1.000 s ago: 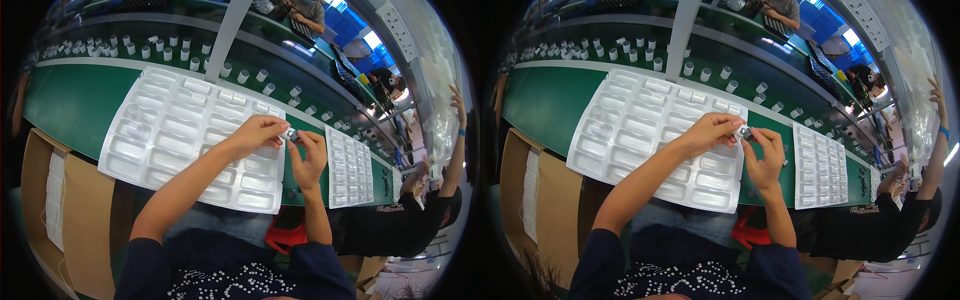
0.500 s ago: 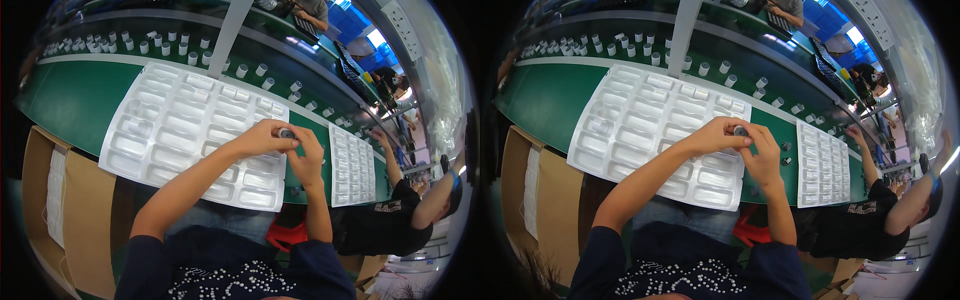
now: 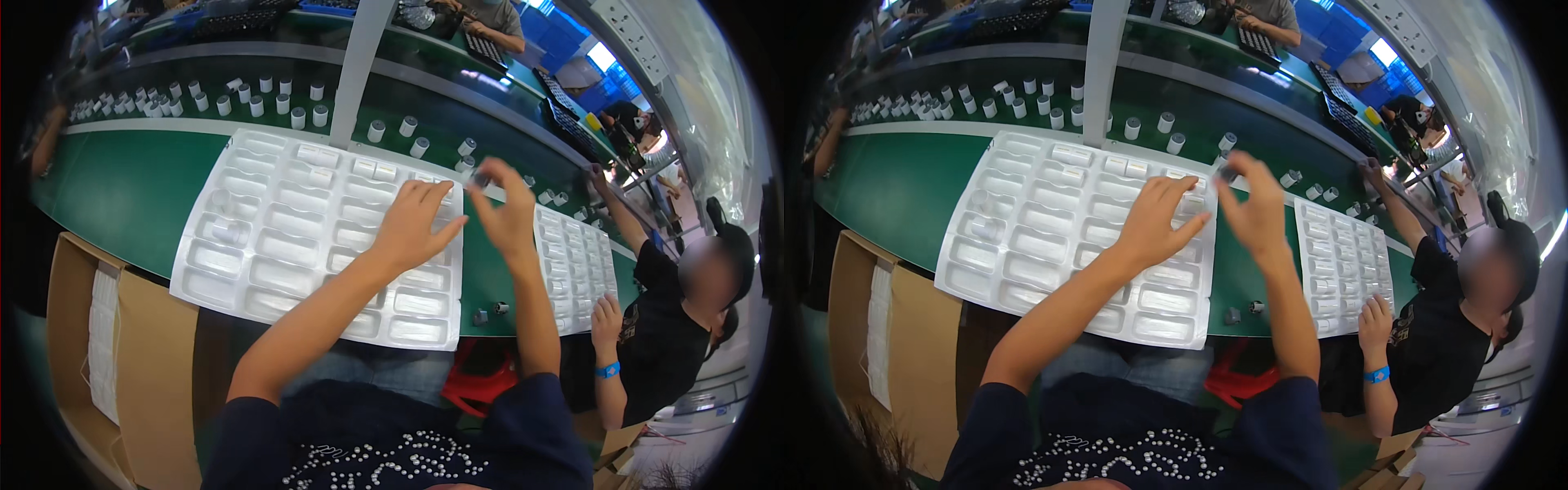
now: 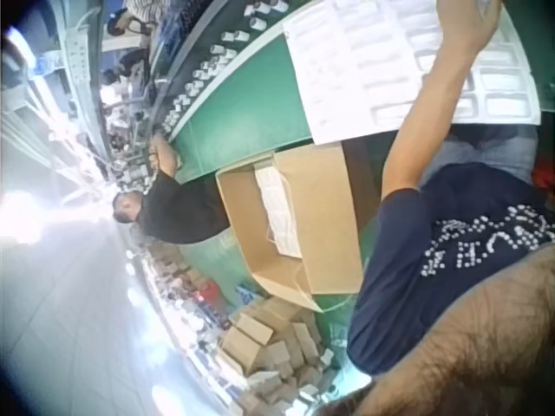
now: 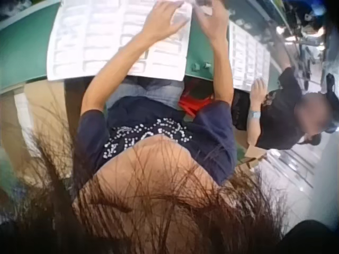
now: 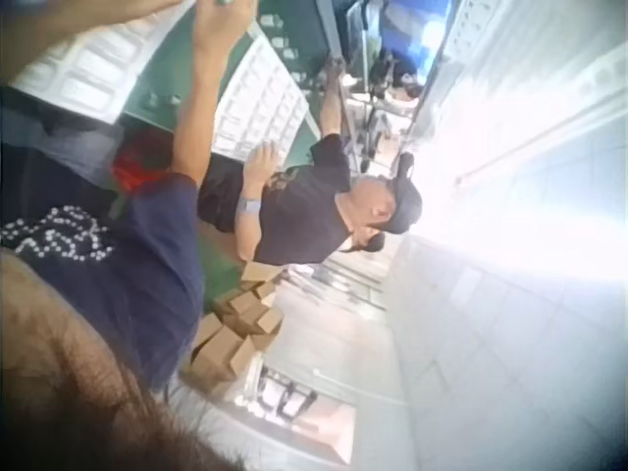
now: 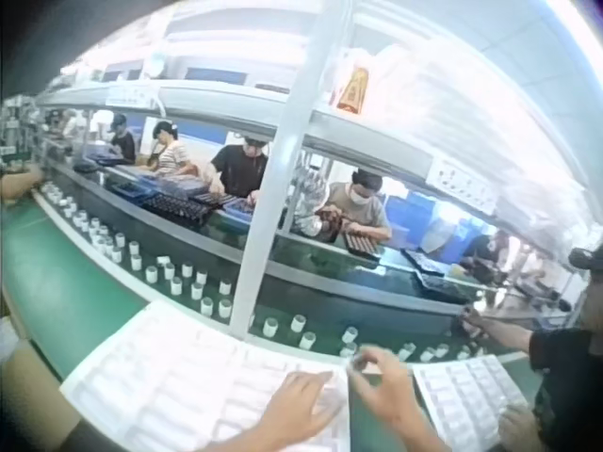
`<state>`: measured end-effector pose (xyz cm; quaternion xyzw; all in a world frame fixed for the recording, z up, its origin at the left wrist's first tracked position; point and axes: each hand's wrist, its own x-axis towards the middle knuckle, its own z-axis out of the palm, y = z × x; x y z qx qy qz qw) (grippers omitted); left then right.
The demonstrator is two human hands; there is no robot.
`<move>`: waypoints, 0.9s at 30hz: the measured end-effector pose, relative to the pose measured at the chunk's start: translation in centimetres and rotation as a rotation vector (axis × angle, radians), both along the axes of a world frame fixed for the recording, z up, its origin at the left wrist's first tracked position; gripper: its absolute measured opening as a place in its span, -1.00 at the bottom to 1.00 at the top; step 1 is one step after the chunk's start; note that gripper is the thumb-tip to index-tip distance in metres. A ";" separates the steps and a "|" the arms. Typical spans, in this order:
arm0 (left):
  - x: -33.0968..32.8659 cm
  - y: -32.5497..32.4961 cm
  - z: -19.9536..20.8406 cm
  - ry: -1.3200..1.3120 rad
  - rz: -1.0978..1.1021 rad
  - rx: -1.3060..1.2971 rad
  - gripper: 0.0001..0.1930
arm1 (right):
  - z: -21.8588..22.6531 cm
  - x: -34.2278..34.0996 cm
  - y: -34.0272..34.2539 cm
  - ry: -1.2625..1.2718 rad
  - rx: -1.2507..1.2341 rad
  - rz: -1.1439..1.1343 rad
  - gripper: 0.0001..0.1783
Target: Placing small electronic components into molded plastic trays on a factory assembly line.
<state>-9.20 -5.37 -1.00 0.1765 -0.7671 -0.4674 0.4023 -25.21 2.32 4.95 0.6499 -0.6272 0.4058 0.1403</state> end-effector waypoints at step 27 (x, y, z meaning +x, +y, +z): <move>-1.6 -4.9 -3.3 -0.287 0.004 -0.513 -0.65 | -4.9 -27.2 -3.9 -0.254 0.978 -0.339 -0.42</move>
